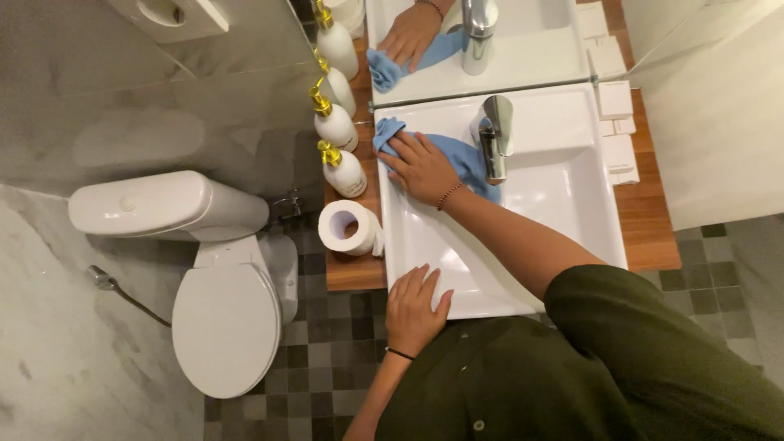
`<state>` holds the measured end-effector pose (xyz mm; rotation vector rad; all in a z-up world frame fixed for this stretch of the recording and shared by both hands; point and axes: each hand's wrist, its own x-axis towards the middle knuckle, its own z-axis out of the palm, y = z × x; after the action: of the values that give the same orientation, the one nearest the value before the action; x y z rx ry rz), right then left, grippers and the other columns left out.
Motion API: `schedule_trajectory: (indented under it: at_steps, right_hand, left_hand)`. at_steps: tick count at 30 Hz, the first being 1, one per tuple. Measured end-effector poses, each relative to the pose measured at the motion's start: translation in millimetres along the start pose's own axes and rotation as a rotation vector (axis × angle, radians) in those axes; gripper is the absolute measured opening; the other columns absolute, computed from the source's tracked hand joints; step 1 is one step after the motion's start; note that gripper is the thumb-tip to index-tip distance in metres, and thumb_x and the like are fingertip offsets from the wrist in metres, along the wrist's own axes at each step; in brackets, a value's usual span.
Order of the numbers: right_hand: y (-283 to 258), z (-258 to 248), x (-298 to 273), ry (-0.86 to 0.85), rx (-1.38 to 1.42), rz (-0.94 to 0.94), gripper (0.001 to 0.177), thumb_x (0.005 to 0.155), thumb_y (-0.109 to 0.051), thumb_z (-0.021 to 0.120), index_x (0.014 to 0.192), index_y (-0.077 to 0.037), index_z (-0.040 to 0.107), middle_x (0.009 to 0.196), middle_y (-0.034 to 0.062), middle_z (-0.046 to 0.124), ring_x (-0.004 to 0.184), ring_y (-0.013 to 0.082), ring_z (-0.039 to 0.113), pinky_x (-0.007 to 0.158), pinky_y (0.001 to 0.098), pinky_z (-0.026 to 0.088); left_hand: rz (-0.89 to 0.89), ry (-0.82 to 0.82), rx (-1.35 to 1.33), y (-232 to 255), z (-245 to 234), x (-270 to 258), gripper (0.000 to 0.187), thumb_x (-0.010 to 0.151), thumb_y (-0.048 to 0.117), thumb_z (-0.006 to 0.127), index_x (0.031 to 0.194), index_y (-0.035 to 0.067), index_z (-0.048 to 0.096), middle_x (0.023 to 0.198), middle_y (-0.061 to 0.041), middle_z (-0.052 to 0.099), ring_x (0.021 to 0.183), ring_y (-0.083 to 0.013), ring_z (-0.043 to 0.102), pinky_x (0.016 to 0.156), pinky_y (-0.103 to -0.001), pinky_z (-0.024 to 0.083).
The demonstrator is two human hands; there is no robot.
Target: The person cleans a bathroom sink area using a blue cloth. They move a roll of toilet paper and two soap dispensers aside, wipe the wooden countertop, then wipe each soap dispenser individually before returning them. The person then wipes the sink basin, faucet, and the mirror above the sink.
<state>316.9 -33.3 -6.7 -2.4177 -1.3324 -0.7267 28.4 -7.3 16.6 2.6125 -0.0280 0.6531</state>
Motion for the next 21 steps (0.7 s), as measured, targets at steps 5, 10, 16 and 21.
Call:
schedule_trajectory:
  at_steps: [5,10,16,21]
  right_hand:
    - [42.4,6.7,-58.3,0.154,0.074,-0.106,0.029,0.11,-0.032,0.049,0.128,-0.023,0.07,0.142,0.0057,0.062,0.138,0.0275,0.054,0.113,0.0457,0.041]
    - [109.4,-68.3,-126.0,-0.072,-0.029,-0.083,0.033,0.105,-0.023,0.052,0.13,-0.011,0.069,0.147,0.017,0.059,0.14,0.0346,0.051,0.119,0.0503,0.039]
    - [173.4,-114.0,-150.5,-0.125,-0.176,0.17,0.044,0.106,-0.036,0.049,0.144,-0.015,0.058,0.15,0.014,0.053,0.14,0.0307,0.051,0.114,0.0492,0.041]
    - [169.6,-103.7,-102.6,-0.342,-0.055,0.36,0.05,0.113,-0.04,0.04,0.153,-0.013,0.054,0.157,0.0202,0.048,0.15,0.038,0.036,0.12,0.0594,0.026]
  left_hand:
    - [-0.023,-0.016,0.026,-1.5,3.8,-6.5,0.044,0.093,0.048,0.067,0.119,0.014,0.074,0.119,-0.01,0.071,0.112,-0.029,0.067,0.1,-0.043,0.049]
    - [-0.043,-0.034,0.053,1.3,4.0,-6.8,0.042,0.092,0.047,0.069,0.119,0.016,0.074,0.12,-0.008,0.071,0.113,-0.0264,0.067,0.1,-0.041,0.049]
    - [-0.07,-0.063,0.07,2.3,5.7,-6.3,0.041,0.093,0.045,0.068,0.12,0.016,0.074,0.119,-0.008,0.071,0.114,-0.027,0.067,0.101,-0.042,0.05]
    - [-0.084,-0.054,0.073,4.4,6.3,-5.9,0.041,0.093,0.045,0.068,0.12,0.015,0.075,0.118,-0.009,0.072,0.114,-0.0272,0.068,0.101,-0.042,0.05]
